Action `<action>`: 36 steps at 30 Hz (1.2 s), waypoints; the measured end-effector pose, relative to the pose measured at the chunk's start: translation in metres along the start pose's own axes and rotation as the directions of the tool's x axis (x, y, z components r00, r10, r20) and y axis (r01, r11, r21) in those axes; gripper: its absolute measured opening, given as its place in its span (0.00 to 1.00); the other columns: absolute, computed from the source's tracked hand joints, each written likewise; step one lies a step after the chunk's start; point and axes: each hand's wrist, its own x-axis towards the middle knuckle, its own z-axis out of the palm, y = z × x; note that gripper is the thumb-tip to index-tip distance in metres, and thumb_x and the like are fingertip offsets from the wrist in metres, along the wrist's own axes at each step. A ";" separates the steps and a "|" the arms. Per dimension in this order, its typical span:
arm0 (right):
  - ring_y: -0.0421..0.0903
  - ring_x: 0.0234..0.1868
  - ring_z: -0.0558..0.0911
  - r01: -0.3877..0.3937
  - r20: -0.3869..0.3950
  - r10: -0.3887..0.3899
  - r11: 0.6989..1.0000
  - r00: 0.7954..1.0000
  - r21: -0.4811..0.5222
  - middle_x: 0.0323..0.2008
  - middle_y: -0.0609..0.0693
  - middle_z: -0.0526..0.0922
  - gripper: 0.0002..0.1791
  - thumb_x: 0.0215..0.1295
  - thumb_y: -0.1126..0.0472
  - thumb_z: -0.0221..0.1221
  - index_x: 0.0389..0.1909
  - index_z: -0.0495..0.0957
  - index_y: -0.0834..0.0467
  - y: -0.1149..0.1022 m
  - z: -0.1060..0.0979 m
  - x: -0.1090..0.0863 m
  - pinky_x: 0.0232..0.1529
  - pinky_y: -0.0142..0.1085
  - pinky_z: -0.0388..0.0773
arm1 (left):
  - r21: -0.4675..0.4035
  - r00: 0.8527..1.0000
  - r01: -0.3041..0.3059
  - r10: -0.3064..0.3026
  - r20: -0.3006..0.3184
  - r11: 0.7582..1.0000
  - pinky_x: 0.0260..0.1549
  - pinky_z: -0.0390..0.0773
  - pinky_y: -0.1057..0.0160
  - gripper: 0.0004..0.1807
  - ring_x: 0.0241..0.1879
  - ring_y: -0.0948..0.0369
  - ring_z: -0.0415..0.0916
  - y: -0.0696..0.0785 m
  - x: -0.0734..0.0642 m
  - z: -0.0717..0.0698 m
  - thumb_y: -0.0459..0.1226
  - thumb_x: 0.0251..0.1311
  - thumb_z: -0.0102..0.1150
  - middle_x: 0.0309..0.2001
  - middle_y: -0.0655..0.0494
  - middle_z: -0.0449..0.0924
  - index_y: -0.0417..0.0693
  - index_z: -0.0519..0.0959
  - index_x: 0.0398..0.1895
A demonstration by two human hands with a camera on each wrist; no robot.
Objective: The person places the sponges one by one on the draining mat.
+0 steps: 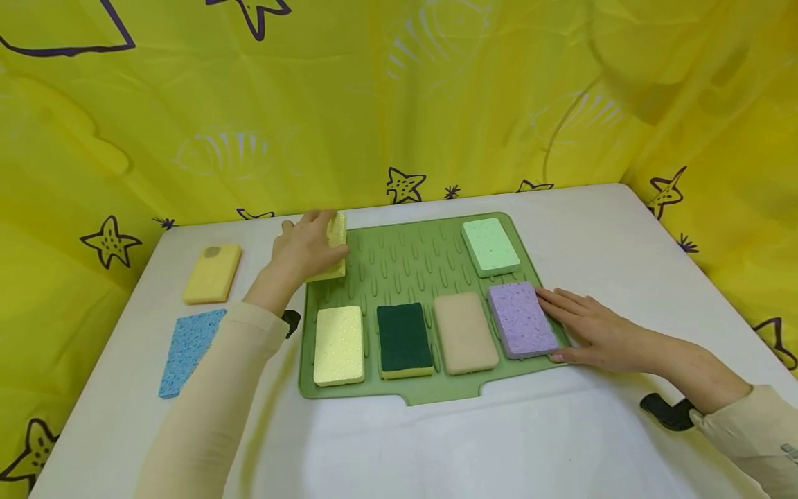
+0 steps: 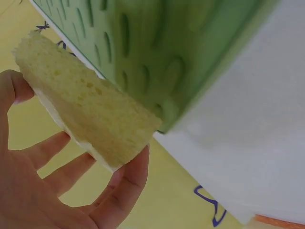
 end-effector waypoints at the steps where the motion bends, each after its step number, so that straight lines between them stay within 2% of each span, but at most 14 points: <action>1: 0.69 0.74 0.54 0.001 -0.001 -0.001 1.000 1.000 -0.002 0.79 0.52 0.50 0.47 0.62 0.46 0.65 0.75 0.57 0.63 0.000 0.000 0.000 0.63 0.74 0.55 | -0.001 1.000 -0.005 0.005 -0.001 1.000 0.54 0.69 0.31 0.41 0.67 0.27 0.54 0.002 0.001 0.001 0.53 0.63 0.50 0.77 0.45 0.52 0.56 0.53 0.78; 10: 0.69 0.74 0.55 0.013 -0.015 -0.013 1.000 1.000 -0.010 0.79 0.51 0.51 0.47 0.62 0.46 0.65 0.75 0.57 0.63 0.001 0.001 0.000 0.62 0.74 0.56 | -0.001 0.999 -0.042 0.042 -0.005 0.999 0.44 0.76 0.41 0.42 0.57 0.37 0.63 0.021 0.005 0.007 0.55 0.58 0.52 0.72 0.43 0.59 0.57 0.57 0.76; 19: 0.68 0.74 0.55 0.018 -0.022 -0.018 1.000 1.000 -0.007 0.79 0.50 0.51 0.47 0.62 0.46 0.65 0.75 0.58 0.63 0.002 0.003 0.000 0.63 0.74 0.56 | -0.052 0.998 -0.049 0.052 0.046 0.997 0.43 0.74 0.45 0.41 0.55 0.42 0.63 0.046 0.008 0.011 0.55 0.57 0.52 0.72 0.46 0.58 0.61 0.57 0.76; 29: 0.68 0.74 0.55 0.013 -0.030 -0.013 1.000 0.999 0.004 0.80 0.48 0.50 0.47 0.61 0.47 0.66 0.75 0.58 0.62 0.003 0.004 -0.001 0.63 0.74 0.55 | -0.079 0.990 -0.099 0.106 0.092 0.992 0.49 0.75 0.45 0.41 0.60 0.41 0.61 0.083 0.015 0.017 0.56 0.59 0.53 0.72 0.47 0.57 0.60 0.57 0.76; 36: 0.68 0.75 0.54 0.003 -0.017 -0.003 1.000 1.000 0.011 0.80 0.48 0.50 0.47 0.62 0.46 0.66 0.76 0.57 0.62 0.002 0.002 0.000 0.63 0.74 0.54 | -0.092 0.983 -0.116 0.128 0.131 0.989 0.60 0.70 0.41 0.41 0.65 0.39 0.59 0.103 0.020 0.024 0.56 0.61 0.54 0.74 0.45 0.55 0.59 0.57 0.77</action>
